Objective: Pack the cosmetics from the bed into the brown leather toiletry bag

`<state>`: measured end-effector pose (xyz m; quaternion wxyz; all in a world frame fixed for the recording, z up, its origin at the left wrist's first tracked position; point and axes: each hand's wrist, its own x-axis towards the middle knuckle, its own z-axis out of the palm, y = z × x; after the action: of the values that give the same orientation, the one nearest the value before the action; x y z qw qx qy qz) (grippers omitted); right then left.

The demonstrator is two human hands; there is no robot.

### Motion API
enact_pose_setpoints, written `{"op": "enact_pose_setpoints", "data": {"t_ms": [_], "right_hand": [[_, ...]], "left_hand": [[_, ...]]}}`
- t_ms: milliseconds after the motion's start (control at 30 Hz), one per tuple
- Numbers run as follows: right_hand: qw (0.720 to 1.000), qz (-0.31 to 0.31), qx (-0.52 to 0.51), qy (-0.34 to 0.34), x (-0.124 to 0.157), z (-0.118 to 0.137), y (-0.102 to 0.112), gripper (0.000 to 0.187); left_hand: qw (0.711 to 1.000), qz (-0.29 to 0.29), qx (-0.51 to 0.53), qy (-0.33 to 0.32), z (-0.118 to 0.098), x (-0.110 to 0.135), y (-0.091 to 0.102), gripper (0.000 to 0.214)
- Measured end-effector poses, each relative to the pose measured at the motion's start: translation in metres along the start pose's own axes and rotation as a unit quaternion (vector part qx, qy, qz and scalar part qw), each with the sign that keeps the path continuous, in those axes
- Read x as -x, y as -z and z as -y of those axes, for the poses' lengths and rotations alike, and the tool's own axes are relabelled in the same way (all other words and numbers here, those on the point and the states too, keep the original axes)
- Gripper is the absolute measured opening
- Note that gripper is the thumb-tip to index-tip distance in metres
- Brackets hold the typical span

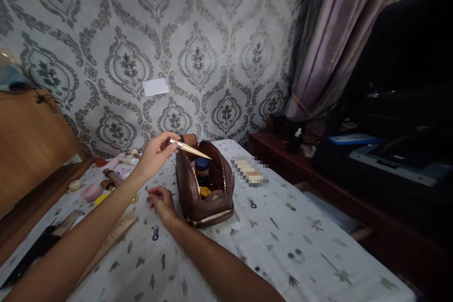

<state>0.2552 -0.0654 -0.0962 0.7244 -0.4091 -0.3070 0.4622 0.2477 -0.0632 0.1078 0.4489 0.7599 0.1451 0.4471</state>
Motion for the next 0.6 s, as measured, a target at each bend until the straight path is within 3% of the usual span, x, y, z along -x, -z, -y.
{"op": "enact_pose_setpoints", "data": {"t_ms": [267,433,600], "right_hand": [[1.000,0.011,0.008,0.005,-0.003,-0.003,0.002,0.012],[0.999,0.025,0.020,0.009,-0.004,-0.004,0.002,0.012],[0.999,0.028,0.033,0.018,-0.003,-0.002,0.002,0.012]], "left_hand": [[0.990,0.049,-0.126,-0.044,0.013,-0.025,-0.034,0.018],[0.962,0.090,-0.250,-0.055,0.016,-0.034,-0.051,0.017],[0.944,0.122,-0.303,-0.046,0.026,-0.041,-0.063,0.017]]}}
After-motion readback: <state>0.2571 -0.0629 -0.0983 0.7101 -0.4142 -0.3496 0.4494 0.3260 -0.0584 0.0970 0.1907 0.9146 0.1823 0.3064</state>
